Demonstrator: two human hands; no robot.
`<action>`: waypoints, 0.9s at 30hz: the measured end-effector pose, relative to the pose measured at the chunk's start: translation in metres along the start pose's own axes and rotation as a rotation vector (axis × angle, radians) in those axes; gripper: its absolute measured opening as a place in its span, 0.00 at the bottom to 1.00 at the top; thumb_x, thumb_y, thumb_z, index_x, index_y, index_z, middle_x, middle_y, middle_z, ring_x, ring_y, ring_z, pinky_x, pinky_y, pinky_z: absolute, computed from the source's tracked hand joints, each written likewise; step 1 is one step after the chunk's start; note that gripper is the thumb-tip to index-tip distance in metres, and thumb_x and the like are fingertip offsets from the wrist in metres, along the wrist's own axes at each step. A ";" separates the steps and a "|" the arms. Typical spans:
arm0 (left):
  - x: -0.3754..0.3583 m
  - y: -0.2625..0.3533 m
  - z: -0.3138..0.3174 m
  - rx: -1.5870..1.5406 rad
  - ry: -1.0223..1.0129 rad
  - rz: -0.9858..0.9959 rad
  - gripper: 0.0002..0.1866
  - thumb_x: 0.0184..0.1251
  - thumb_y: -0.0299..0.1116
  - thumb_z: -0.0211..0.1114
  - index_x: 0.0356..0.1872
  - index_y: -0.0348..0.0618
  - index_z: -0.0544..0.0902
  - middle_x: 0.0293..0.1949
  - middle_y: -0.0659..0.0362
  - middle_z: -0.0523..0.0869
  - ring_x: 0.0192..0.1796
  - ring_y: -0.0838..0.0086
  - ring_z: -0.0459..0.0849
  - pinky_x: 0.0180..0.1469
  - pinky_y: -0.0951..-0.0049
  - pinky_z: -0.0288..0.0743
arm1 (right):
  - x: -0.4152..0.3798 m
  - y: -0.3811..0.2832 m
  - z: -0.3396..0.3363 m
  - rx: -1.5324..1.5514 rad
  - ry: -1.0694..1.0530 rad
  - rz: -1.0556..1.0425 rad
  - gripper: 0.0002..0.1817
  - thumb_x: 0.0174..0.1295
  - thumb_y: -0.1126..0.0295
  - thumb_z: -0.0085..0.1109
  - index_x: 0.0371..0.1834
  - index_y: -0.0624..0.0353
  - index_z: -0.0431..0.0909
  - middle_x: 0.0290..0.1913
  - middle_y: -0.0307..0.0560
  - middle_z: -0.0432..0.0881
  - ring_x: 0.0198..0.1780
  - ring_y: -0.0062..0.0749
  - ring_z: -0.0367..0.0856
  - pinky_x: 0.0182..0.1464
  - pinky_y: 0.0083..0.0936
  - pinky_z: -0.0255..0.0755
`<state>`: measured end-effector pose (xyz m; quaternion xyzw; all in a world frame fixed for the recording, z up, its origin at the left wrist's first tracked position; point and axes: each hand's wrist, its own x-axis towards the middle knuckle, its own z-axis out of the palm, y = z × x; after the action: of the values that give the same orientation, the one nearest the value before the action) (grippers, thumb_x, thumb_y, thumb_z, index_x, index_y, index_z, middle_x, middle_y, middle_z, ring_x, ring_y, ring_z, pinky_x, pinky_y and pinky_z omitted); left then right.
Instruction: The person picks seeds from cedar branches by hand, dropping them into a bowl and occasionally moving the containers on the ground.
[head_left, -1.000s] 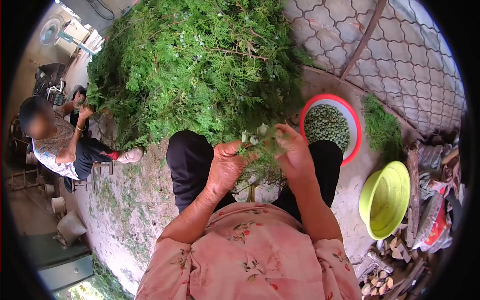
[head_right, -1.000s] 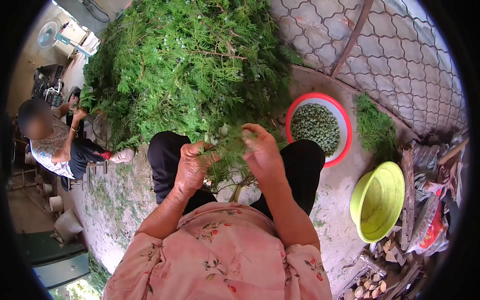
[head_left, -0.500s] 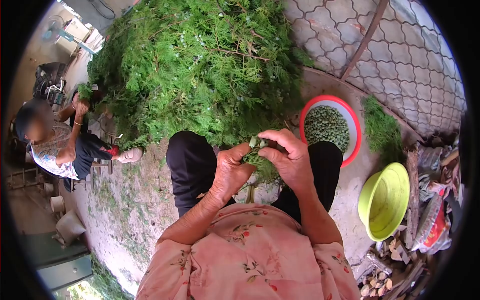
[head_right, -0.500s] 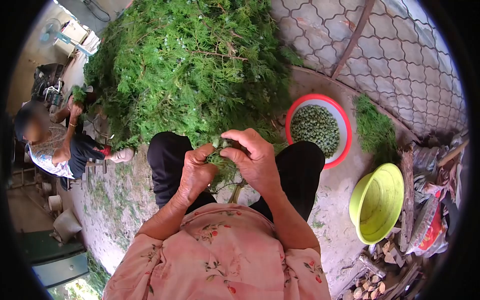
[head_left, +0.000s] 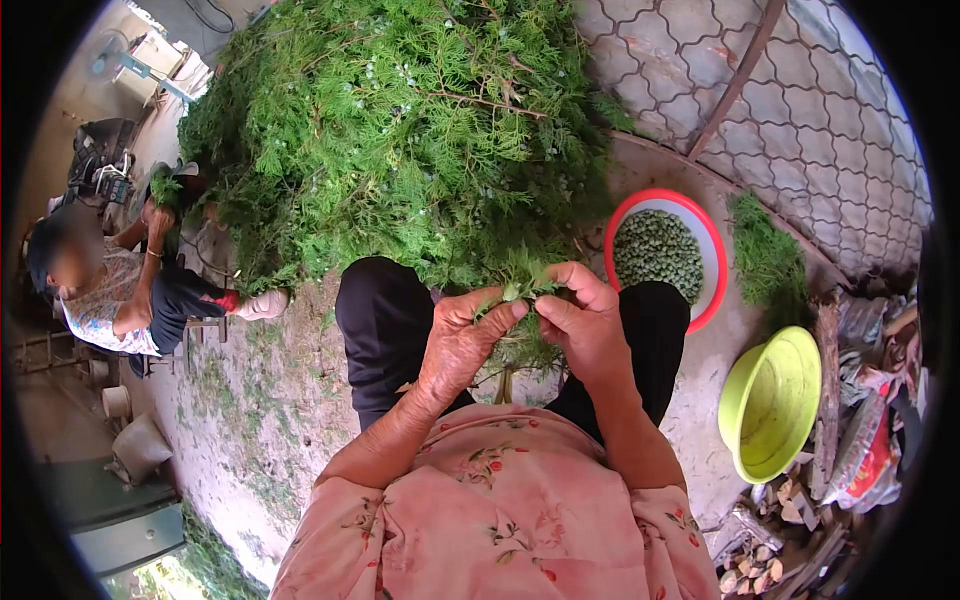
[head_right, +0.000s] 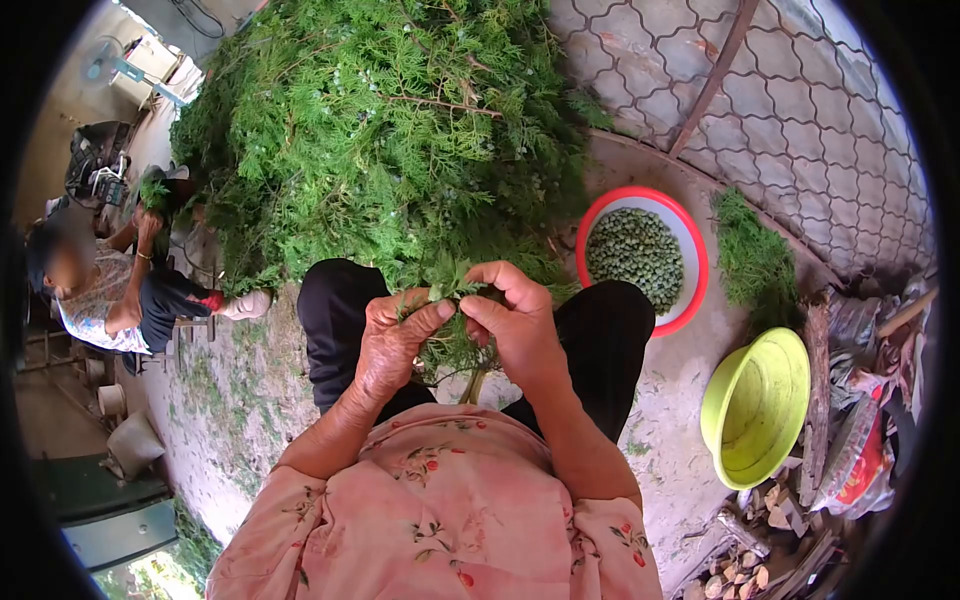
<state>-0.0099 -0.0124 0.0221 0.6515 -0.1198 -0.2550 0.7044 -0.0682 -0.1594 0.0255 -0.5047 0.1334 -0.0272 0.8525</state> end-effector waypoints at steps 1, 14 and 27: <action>0.001 0.001 -0.001 0.001 0.000 -0.001 0.08 0.61 0.32 0.65 0.34 0.36 0.83 0.20 0.71 0.74 0.25 0.88 0.65 0.26 0.82 0.61 | 0.000 0.001 0.000 0.001 0.000 0.000 0.07 0.58 0.79 0.54 0.39 0.59 0.74 0.30 0.39 0.76 0.26 0.19 0.73 0.29 0.18 0.67; -0.002 0.005 -0.008 0.060 -0.003 0.007 0.09 0.59 0.31 0.66 0.34 0.35 0.83 0.21 0.70 0.75 0.26 0.87 0.66 0.28 0.81 0.62 | 0.007 -0.005 -0.004 0.220 -0.018 0.034 0.12 0.57 0.73 0.59 0.44 0.61 0.72 0.32 0.39 0.76 0.28 0.19 0.73 0.27 0.17 0.65; -0.009 0.004 0.003 0.187 0.067 -0.049 0.09 0.59 0.30 0.66 0.35 0.33 0.83 0.21 0.70 0.77 0.25 0.89 0.65 0.26 0.83 0.62 | 0.010 0.001 -0.023 -0.322 0.400 -0.296 0.05 0.59 0.79 0.52 0.36 0.60 0.76 0.36 0.42 0.77 0.29 0.21 0.73 0.27 0.15 0.64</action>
<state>-0.0177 -0.0105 0.0282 0.7251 -0.1036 -0.2380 0.6379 -0.0642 -0.1802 0.0120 -0.6319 0.2261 -0.2287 0.7051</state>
